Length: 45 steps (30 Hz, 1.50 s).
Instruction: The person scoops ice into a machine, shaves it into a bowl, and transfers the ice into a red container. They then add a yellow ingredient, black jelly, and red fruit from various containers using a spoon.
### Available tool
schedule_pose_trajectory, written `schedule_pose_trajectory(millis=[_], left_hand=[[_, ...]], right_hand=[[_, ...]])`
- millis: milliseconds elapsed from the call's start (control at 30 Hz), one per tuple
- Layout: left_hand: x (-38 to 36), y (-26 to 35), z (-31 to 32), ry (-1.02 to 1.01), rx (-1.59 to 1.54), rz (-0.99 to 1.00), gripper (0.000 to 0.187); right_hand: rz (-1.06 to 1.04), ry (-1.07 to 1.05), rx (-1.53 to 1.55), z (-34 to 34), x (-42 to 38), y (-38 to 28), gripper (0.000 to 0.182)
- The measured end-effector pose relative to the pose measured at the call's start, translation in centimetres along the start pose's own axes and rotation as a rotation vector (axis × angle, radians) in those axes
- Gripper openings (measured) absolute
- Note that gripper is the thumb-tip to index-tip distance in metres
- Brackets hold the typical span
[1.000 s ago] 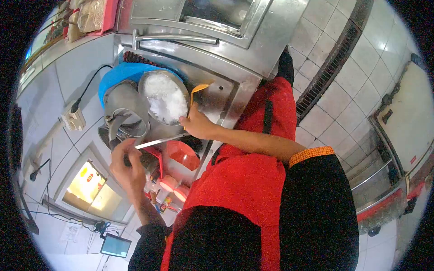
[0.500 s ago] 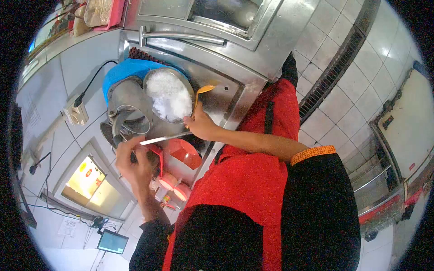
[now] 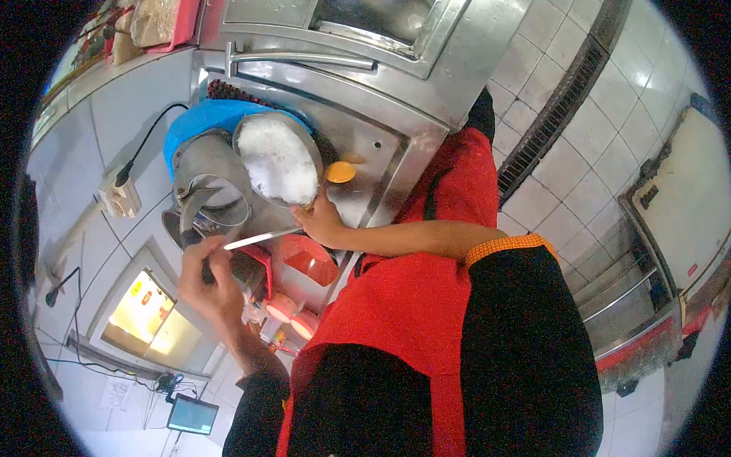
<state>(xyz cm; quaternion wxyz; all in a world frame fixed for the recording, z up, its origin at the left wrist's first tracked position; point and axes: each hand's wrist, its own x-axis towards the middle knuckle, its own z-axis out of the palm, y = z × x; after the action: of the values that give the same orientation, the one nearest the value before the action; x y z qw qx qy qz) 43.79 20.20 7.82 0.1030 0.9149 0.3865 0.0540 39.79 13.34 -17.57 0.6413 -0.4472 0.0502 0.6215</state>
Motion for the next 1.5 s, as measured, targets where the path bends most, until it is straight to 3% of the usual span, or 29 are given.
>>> schedule_pose_trajectory(millis=[33,233,300,600,667,800,867,933,1133,1200,1233,1300,1333,1400,1500], left_hand=[[-0.1,-0.2,0.3,-0.041,0.054,0.089,0.017],[-1.0,-0.5,1.7,-0.049,0.13,0.172,0.015],[-1.2,-0.4,2.0,-0.049,0.154,0.177,0.015],[-1.3,-0.2,3.2,-0.035,0.251,0.231,0.013],[-1.1,0.1,2.9,-0.04,0.265,0.235,0.013],[-0.3,0.3,1.3,0.008,0.118,0.184,0.016],[-0.4,0.0,-0.1,0.125,0.036,0.013,0.018],[-0.2,-0.6,-0.8,0.106,0.06,0.036,0.019],[-0.1,0.8,0.3,0.044,-0.084,-0.015,0.018],[-0.2,1.0,0.8,0.069,-0.093,0.004,0.019],[-0.3,1.0,1.1,0.061,-0.092,0.002,0.019],[-0.6,0.8,1.5,0.071,-0.105,-0.084,0.018],[-0.6,0.6,1.9,0.07,-0.104,-0.088,0.018],[-0.6,0.3,2.5,0.022,0.043,0.126,0.019],[-1.1,-0.2,3.1,0.034,0.044,0.109,0.02]], right_hand=[[0.006,0.001,0.001,0.0,0.1,0.2,0.068],[-0.032,-0.021,-0.01,0.7,0.7,1.5,0.07],[-0.088,0.064,0.074,1.1,0.1,0.6,0.038],[0.078,-0.118,-0.117,0.1,0.6,1.4,0.055],[0.031,-0.13,-0.104,-0.2,0.3,1.4,0.055],[-0.034,-0.103,-0.123,-1.3,0.2,0.8,0.05],[-0.078,-0.124,-0.18,-2.0,0.1,0.0,0.044],[-0.12,-0.147,-0.236,-2.4,-0.2,-1.2,0.04],[0.037,-0.3,-0.38,-1.0,0.7,-1.1,0.037],[0.073,-0.203,0.013,0.7,0.3,-1.0,0.031],[0.08,-0.199,0.018,1.8,0.7,-0.8,0.031],[0.357,-0.112,0.349,3.9,1.4,-0.2,0.024],[0.361,-0.112,0.348,4.2,1.5,-0.4,0.024],[0.315,-0.067,0.363,4.8,1.5,-0.9,0.021],[0.29,-0.095,0.359,4.5,1.9,0.1,0.021]])
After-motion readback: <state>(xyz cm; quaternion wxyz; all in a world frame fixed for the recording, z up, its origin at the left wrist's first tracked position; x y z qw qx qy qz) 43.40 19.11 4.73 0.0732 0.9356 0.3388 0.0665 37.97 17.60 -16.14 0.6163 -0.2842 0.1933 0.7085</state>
